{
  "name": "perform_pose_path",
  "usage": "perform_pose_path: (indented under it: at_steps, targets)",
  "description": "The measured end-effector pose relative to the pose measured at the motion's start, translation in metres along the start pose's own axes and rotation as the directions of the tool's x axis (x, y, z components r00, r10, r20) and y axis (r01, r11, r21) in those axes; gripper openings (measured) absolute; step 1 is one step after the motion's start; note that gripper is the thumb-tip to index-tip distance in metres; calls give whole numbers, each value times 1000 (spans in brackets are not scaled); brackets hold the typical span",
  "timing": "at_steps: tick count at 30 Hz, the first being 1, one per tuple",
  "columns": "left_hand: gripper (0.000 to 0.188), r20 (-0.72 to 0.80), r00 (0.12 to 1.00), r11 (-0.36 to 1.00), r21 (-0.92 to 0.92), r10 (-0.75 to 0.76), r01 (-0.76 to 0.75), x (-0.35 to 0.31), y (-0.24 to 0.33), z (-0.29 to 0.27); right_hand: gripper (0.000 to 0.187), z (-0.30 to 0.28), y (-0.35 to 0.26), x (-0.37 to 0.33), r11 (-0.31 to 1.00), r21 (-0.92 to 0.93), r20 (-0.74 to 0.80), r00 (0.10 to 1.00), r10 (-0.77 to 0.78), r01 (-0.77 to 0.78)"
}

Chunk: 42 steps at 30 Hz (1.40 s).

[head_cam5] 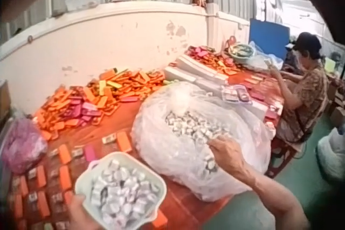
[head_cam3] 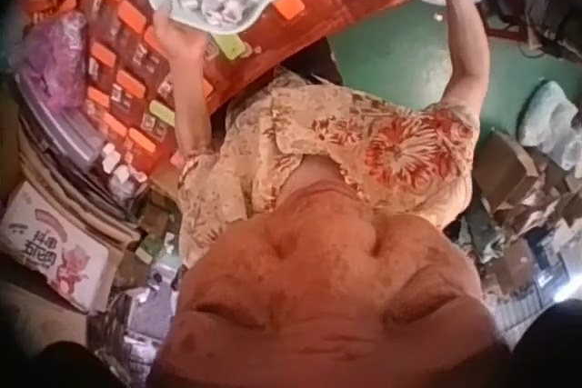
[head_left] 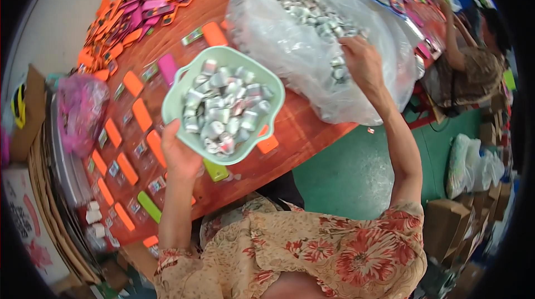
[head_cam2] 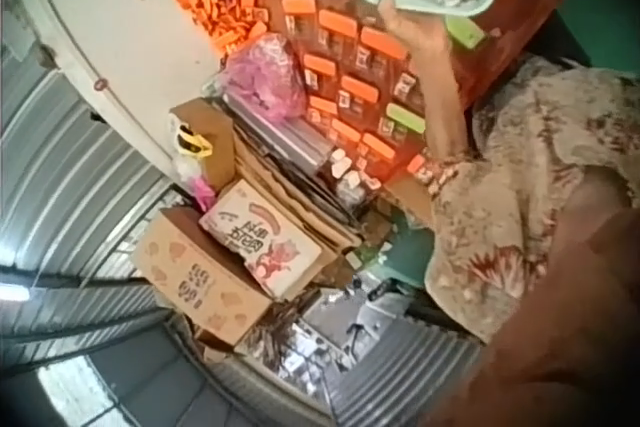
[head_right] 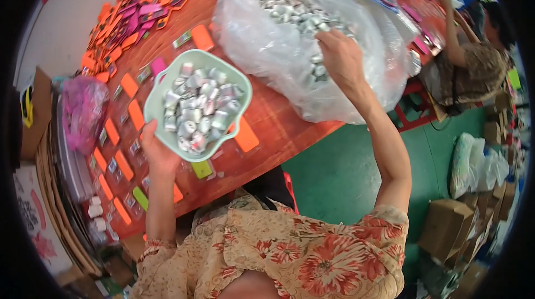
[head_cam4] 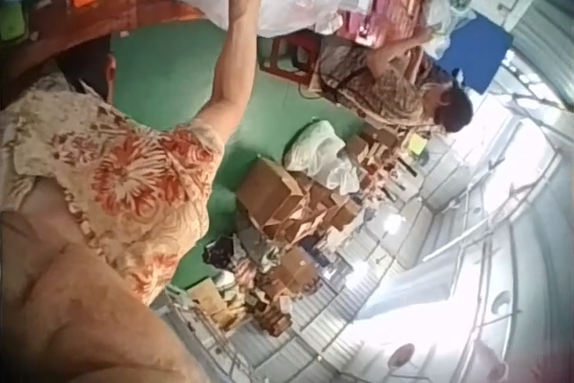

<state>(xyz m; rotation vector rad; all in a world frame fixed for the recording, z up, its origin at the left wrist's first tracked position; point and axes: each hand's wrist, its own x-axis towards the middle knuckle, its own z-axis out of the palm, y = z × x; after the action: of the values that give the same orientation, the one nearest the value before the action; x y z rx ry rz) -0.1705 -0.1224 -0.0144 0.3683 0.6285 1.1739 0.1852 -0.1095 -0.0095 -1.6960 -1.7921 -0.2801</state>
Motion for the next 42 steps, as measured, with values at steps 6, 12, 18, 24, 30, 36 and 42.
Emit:
perform_pose_path:
  at_steps: [6,12,18,24,30,36,42]
  targets:
    - [55,18,999,999,13,42,-42,-7,-17,-4,26,-22,-94,6,821,570,289,944,-158,-37]
    - [52,-15,998,997,47,60,-60,-12,-27,4,44,19,-164,-7,832,485,475,719,-508,268]
    - [49,-84,994,997,2,72,-72,-24,-18,-4,33,53,-181,9,656,748,539,667,-514,-98]
    - [49,-51,998,998,50,26,-24,-37,-9,-19,28,58,-183,15,654,706,627,668,-401,-271]
    - [44,-58,998,1000,17,22,-21,-53,-3,-26,27,56,-196,8,719,634,696,615,-372,-283]
    - [47,-95,992,996,-27,81,-84,-61,5,-39,25,40,-194,-8,796,575,635,718,-285,-192]
    - [45,-138,983,992,50,121,-115,-62,17,-41,22,54,-231,-12,883,369,519,723,-456,292]
